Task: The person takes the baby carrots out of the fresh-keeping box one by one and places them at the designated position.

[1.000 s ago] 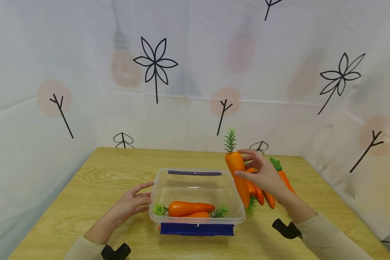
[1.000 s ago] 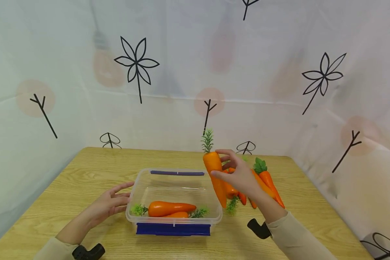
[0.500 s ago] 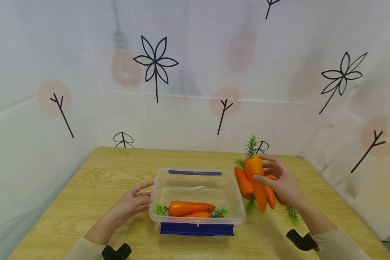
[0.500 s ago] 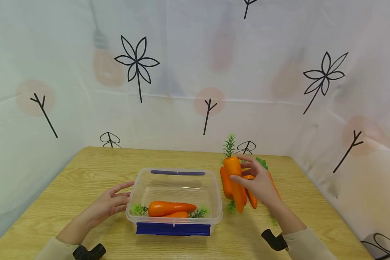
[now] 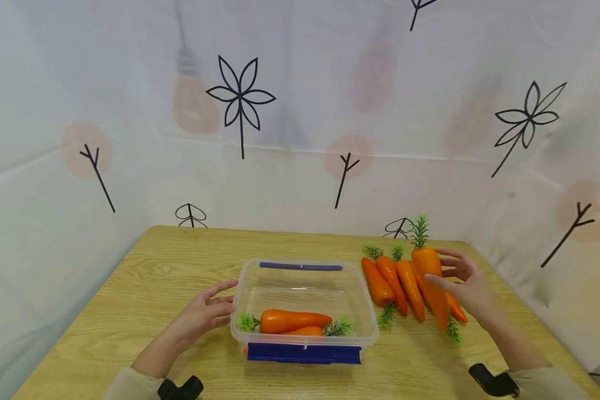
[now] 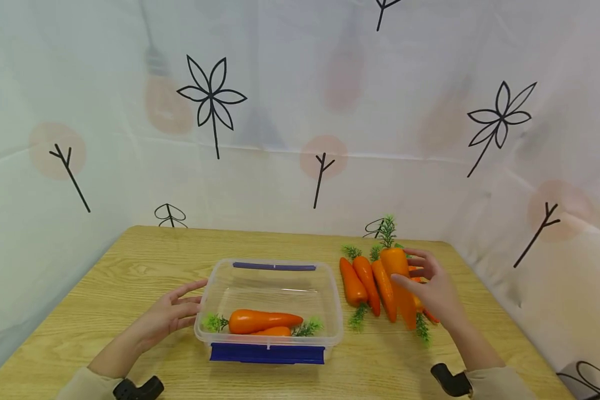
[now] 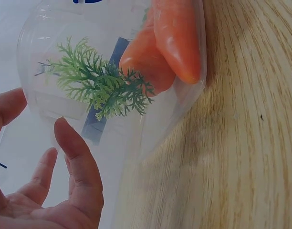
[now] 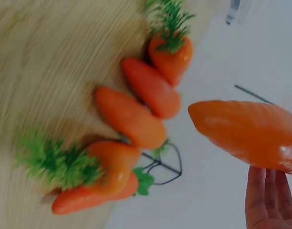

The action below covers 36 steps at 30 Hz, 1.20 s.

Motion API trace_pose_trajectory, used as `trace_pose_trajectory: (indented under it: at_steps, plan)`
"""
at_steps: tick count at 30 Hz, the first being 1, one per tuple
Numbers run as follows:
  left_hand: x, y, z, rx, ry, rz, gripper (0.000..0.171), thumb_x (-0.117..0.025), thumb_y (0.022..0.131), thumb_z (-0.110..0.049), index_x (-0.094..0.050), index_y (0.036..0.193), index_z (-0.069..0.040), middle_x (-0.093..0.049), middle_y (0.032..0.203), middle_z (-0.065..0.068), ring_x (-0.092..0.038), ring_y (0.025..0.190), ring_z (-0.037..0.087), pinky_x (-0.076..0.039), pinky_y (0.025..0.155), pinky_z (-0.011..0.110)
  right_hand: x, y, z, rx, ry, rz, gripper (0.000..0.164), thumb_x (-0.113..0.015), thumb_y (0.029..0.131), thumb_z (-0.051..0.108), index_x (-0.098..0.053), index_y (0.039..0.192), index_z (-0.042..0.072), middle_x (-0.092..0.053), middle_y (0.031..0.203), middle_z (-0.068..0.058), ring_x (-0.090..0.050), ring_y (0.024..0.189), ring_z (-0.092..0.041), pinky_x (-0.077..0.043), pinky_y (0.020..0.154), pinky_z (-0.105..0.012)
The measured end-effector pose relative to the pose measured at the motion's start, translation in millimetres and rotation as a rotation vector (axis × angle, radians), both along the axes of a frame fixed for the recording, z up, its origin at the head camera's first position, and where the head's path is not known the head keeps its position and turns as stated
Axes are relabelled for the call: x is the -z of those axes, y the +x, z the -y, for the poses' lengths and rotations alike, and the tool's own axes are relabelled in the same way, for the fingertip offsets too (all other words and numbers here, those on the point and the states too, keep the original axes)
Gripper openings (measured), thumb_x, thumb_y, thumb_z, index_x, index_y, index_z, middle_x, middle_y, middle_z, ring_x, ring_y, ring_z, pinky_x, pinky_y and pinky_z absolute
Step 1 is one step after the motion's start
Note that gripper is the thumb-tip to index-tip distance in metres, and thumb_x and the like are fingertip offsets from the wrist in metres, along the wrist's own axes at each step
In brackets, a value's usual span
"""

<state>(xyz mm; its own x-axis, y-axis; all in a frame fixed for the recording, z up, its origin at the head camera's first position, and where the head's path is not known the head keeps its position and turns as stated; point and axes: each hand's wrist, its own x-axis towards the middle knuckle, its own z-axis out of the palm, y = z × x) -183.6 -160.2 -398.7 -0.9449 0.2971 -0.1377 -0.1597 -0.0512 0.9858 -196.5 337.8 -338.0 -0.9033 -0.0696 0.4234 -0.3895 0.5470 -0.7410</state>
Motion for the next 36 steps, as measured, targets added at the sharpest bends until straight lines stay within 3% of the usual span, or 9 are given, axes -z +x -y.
trace_pose_trajectory:
  at_steps: [4, 9, 14, 19, 23, 27, 30, 33, 36]
  plan:
    - [-0.3, 1.1, 1.3, 0.000, 0.003, -0.003, 0.068, -0.065, 0.087, -0.014, -0.029, 0.144, -0.002, -0.044, 0.132, 0.027, -0.056, 0.106, 0.027, -0.049, 0.083, 0.032, 1.2, -5.2, -16.7, 0.047, 0.028, 0.030, 0.050, -0.069, 0.085, 0.010, -0.048, 0.130, 0.010, -0.053, 0.103, 0.022, -0.055, 0.083, 0.001, -0.050, 0.063, -0.024]
    - [-0.3, 2.1, 2.7, -0.002, 0.005, -0.002, 0.068, -0.065, 0.088, -0.014, -0.028, 0.144, -0.002, -0.043, 0.133, 0.028, -0.056, 0.106, 0.028, -0.049, 0.083, 0.032, 6.2, -13.5, -36.7, 0.101, 0.084, 0.107, 0.052, -0.068, 0.086, 0.022, -0.045, 0.131, 0.010, -0.051, 0.111, 0.005, -0.052, 0.084, 0.003, -0.049, 0.065, -0.023]
    - [0.7, 2.0, 3.2, 0.001, 0.007, -0.001, 0.068, -0.065, 0.088, -0.013, -0.028, 0.145, -0.003, -0.043, 0.133, 0.027, -0.056, 0.106, 0.027, -0.049, 0.083, 0.032, 13.3, -23.2, -55.1, 0.139, 0.068, 0.141, 0.051, -0.068, 0.086, 0.025, -0.046, 0.130, 0.010, -0.050, 0.109, 0.007, -0.051, 0.081, 0.010, -0.047, 0.064, -0.018]
    - [0.0, 1.5, 4.2, 0.015, 0.015, -0.015, 0.067, -0.063, 0.089, -0.012, -0.028, 0.145, -0.003, -0.045, 0.132, 0.026, -0.058, 0.103, 0.025, -0.050, 0.082, 0.031, 18.0, -33.8, -71.1, 0.163, 0.105, 0.176, 0.057, -0.066, 0.088, 0.030, -0.042, 0.132, 0.002, -0.049, 0.121, -0.021, -0.046, 0.081, 0.012, -0.046, 0.063, -0.016]
    - [-1.9, 2.5, 4.8, 0.024, 0.025, -0.023, 0.067, -0.061, 0.090, -0.011, -0.026, 0.146, -0.003, -0.047, 0.130, 0.024, -0.058, 0.101, 0.024, -0.050, 0.081, 0.030, 22.1, -43.2, -82.4, 0.158, 0.151, 0.206, 0.062, -0.063, 0.089, 0.032, -0.037, 0.133, -0.004, -0.040, 0.129, -0.035, -0.056, 0.095, -0.021, -0.046, 0.063, -0.018]
    - [-1.8, 2.9, 5.3, 0.030, 0.025, -0.027, 0.067, -0.061, 0.090, -0.011, -0.025, 0.146, -0.003, -0.047, 0.131, 0.024, -0.058, 0.101, 0.023, -0.050, 0.081, 0.030, 27.0, -50.5, -90.9, 0.155, 0.161, 0.247, 0.065, -0.062, 0.090, 0.032, -0.034, 0.133, -0.009, -0.037, 0.129, -0.039, -0.043, 0.107, -0.050, -0.050, 0.068, -0.032]
    - [-0.9, 2.0, 5.5, 0.033, 0.023, -0.033, 0.068, -0.062, 0.089, -0.011, -0.026, 0.146, -0.003, -0.046, 0.131, 0.025, -0.058, 0.102, 0.024, -0.049, 0.081, 0.030, 44.4, -66.2, -111.0, 0.155, 0.140, 0.284, 0.070, -0.063, 0.088, 0.037, -0.034, 0.134, -0.007, -0.036, 0.129, -0.040, -0.051, 0.103, -0.043, -0.051, 0.069, -0.038]
    - [-0.4, 0.6, 4.6, 0.035, 0.025, -0.031, 0.068, -0.063, 0.089, -0.011, -0.027, 0.146, -0.004, -0.046, 0.131, 0.025, -0.057, 0.103, 0.025, -0.049, 0.081, 0.030, 63.1, -80.9, -131.2, 0.187, 0.130, 0.311, 0.061, -0.065, 0.085, 0.043, -0.043, 0.129, 0.007, -0.042, 0.126, -0.035, -0.060, 0.088, -0.019, -0.052, 0.064, -0.041]
    - [-0.7, 0.0, 4.1, 0.042, 0.029, -0.037, 0.068, -0.063, 0.089, -0.011, -0.027, 0.146, -0.003, -0.048, 0.130, 0.024, -0.057, 0.105, 0.026, -0.049, 0.082, 0.031, 64.9, -80.0, -132.0, 0.178, 0.134, 0.362, 0.066, -0.064, 0.086, 0.043, -0.041, 0.132, 0.002, -0.039, 0.125, -0.039, -0.059, 0.090, -0.026, -0.051, 0.067, -0.046]
